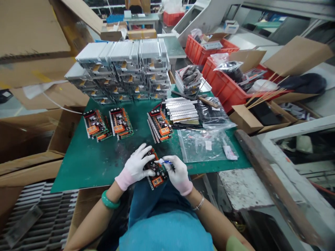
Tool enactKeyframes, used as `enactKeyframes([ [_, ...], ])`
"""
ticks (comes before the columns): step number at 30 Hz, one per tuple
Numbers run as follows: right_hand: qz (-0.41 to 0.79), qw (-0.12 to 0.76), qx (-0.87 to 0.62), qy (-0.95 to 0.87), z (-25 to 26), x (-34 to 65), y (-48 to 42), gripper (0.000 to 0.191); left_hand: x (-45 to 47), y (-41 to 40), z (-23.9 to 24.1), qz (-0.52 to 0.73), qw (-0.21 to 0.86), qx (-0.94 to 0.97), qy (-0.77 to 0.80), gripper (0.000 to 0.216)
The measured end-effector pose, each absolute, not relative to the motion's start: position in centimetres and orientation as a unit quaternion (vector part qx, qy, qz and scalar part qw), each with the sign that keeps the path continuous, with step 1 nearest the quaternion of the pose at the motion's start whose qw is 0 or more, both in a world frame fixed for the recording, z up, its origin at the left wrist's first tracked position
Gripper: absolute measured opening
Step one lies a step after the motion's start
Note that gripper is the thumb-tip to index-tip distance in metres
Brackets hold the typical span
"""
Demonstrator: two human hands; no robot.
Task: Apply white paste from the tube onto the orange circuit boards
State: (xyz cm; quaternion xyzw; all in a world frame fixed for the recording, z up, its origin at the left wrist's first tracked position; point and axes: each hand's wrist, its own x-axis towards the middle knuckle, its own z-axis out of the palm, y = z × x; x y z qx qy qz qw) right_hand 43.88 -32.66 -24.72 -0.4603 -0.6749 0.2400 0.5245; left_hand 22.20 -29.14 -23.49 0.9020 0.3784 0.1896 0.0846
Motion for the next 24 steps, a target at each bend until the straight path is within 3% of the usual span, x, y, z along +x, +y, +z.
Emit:
enactKeyframes([
  [6, 0.134, 0.477, -0.457, -0.739, -24.9, 43.2, -31.7, 0.009, 22.4, -29.0, -24.3, 0.171, 0.156, 0.891, 0.391, 0.055],
  [13, 0.100, 0.420, -0.458, -0.777, -25.0, 42.7, -30.5, 0.008, 22.4, -29.2, -24.7, 0.218, 0.165, 0.877, 0.395, 0.057],
  [20, 0.123, 0.431, -0.465, -0.764, -25.3, 42.6, -30.5, 0.009, 22.6, -29.3, -24.5, 0.233, 0.175, 0.868, 0.402, 0.052],
  [24, 0.223, 0.470, -0.479, -0.707, -25.1, 42.9, -31.1, 0.011, 22.6, -29.2, -24.4, 0.213, 0.160, 0.873, 0.408, 0.050],
])
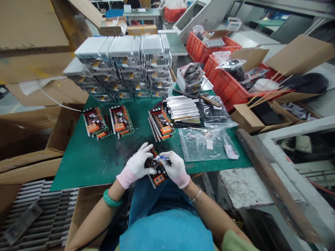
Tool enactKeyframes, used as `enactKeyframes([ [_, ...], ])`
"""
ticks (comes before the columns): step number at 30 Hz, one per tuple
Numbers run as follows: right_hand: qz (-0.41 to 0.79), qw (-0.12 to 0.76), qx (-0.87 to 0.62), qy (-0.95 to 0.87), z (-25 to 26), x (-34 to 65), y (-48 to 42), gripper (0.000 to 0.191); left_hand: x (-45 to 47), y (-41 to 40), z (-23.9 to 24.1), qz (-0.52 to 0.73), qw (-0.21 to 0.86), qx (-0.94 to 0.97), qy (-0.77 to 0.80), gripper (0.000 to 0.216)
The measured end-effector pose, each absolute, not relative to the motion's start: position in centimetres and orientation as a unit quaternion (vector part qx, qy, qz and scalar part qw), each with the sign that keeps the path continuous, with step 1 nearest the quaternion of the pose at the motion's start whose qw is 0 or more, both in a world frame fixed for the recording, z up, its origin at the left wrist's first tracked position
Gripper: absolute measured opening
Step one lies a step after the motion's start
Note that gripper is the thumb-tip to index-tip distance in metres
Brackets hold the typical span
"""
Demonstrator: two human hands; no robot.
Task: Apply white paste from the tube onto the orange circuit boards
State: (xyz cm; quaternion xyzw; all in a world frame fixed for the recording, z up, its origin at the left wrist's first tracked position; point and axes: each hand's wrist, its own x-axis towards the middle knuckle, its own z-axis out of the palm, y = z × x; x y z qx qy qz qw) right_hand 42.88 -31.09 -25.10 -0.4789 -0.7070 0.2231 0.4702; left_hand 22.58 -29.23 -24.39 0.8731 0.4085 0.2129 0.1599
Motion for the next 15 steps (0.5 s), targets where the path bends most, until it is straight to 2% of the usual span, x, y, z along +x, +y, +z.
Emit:
enactKeyframes([
  [3, 0.300, 0.507, -0.498, -0.636, -25.0, 43.6, -31.9, 0.011, 22.5, -29.1, -24.1, 0.202, 0.127, 0.888, 0.393, 0.051],
  [7, 0.335, 0.524, -0.515, -0.589, -25.1, 44.9, -33.3, 0.013, 22.5, -29.5, -23.4, 0.195, 0.062, 0.896, 0.394, 0.062],
  [10, 0.326, 0.515, -0.523, -0.595, -25.4, 45.5, -34.1, 0.013, 23.1, -30.4, -22.7, 0.199, 0.049, 0.898, 0.388, 0.073],
  [15, 0.263, 0.492, -0.503, -0.660, -25.6, 45.5, -34.4, 0.011, 24.5, -31.4, -22.7, 0.191, 0.093, 0.910, 0.357, 0.081],
])
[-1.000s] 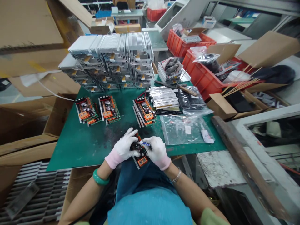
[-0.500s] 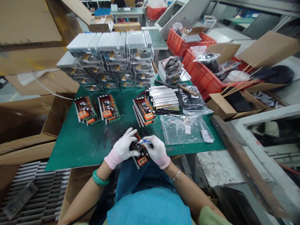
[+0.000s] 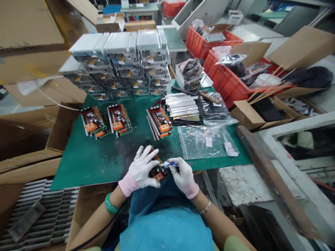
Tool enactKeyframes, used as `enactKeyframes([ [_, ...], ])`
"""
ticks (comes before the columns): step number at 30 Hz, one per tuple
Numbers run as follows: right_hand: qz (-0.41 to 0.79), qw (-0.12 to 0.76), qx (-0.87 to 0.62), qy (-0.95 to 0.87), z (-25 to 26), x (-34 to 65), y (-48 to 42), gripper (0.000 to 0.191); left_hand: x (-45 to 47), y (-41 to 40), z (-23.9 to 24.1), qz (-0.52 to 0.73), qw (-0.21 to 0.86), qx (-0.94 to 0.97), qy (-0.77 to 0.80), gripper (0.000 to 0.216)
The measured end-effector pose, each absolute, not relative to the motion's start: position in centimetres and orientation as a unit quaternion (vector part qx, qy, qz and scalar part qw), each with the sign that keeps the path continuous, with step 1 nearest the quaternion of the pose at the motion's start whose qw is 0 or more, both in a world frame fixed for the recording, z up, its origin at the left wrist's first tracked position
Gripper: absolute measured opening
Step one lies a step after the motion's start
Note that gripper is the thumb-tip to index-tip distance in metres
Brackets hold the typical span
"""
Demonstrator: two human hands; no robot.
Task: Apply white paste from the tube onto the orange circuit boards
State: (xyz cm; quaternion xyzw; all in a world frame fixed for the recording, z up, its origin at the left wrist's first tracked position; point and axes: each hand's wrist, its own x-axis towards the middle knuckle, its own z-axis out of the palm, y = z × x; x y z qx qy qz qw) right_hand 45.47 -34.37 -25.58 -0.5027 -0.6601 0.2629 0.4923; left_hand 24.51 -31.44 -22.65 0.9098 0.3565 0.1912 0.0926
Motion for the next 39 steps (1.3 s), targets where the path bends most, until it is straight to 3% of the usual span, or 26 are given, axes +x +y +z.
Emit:
enactKeyframes([
  [14, 0.180, 0.447, -0.505, -0.716, -26.0, 44.6, -33.5, 0.013, 23.6, -32.2, -23.0, 0.236, 0.095, 0.889, 0.379, 0.077],
  [25, 0.309, 0.525, -0.541, -0.580, -25.3, 46.9, -35.5, 0.015, 24.2, -33.2, -22.4, 0.214, 0.036, 0.899, 0.380, 0.068],
  [39, 0.161, 0.524, -0.475, -0.688, -26.4, 47.2, -37.8, 0.011, 25.9, -34.8, -22.9, 0.247, 0.053, 0.880, 0.403, 0.031],
])
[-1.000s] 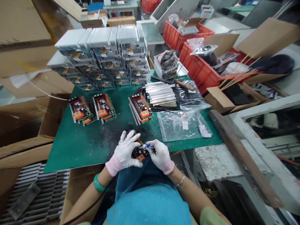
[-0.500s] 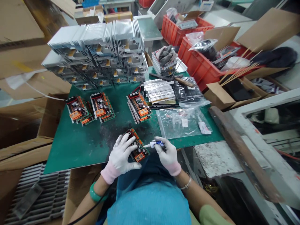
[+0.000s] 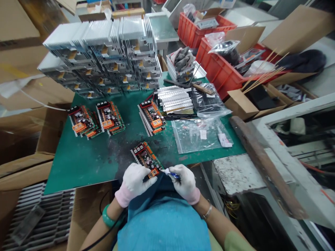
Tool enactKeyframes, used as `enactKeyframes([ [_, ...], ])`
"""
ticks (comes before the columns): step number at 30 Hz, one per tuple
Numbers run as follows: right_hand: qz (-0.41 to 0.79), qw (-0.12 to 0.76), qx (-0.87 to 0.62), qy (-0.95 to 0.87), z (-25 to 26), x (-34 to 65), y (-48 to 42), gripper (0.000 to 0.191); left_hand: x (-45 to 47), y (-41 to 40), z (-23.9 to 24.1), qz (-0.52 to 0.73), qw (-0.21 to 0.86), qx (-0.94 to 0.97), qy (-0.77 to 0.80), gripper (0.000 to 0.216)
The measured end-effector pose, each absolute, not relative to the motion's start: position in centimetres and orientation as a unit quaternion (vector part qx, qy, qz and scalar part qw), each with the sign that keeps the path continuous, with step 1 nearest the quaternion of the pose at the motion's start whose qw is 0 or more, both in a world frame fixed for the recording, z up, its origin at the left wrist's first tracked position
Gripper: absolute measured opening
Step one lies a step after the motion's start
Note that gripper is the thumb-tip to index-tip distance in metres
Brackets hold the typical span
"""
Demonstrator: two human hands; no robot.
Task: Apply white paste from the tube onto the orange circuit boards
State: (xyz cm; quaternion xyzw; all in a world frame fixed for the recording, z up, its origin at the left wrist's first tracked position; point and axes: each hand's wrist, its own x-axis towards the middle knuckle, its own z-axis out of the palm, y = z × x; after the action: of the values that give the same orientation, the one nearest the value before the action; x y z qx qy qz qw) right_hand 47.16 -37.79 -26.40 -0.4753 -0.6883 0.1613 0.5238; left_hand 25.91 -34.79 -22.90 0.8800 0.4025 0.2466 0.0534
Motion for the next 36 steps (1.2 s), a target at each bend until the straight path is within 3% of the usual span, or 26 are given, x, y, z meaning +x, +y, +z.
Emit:
enactKeyframes([
  [7, 0.346, 0.539, -0.565, -0.520, -26.0, 47.1, -37.9, 0.009, 25.3, -35.4, -22.9, 0.296, 0.044, 0.857, 0.418, 0.030],
  [19, 0.189, 0.567, -0.465, -0.654, -24.4, 47.2, -37.0, 0.010, 25.1, -34.8, -20.7, 0.293, 0.006, 0.880, 0.373, 0.031],
  [22, 0.226, 0.563, -0.486, -0.629, -24.4, 46.9, -36.7, 0.004, 25.0, -34.8, -20.4, 0.294, -0.004, 0.883, 0.367, 0.031],
  [26, 0.343, 0.568, -0.574, -0.480, -25.1, 47.1, -35.7, 0.015, 23.6, -34.4, -19.0, 0.286, -0.058, 0.879, 0.378, 0.032],
  [32, 0.407, 0.549, -0.631, -0.368, -26.5, 48.1, -33.2, 0.037, 15.4, -30.9, -13.8, 0.215, -0.161, 0.776, 0.571, 0.041],
  [36, 0.412, 0.522, -0.637, -0.390, -26.8, 48.2, -32.9, 0.042, 9.4, -27.0, -11.5, 0.161, -0.120, 0.697, 0.688, 0.045],
])
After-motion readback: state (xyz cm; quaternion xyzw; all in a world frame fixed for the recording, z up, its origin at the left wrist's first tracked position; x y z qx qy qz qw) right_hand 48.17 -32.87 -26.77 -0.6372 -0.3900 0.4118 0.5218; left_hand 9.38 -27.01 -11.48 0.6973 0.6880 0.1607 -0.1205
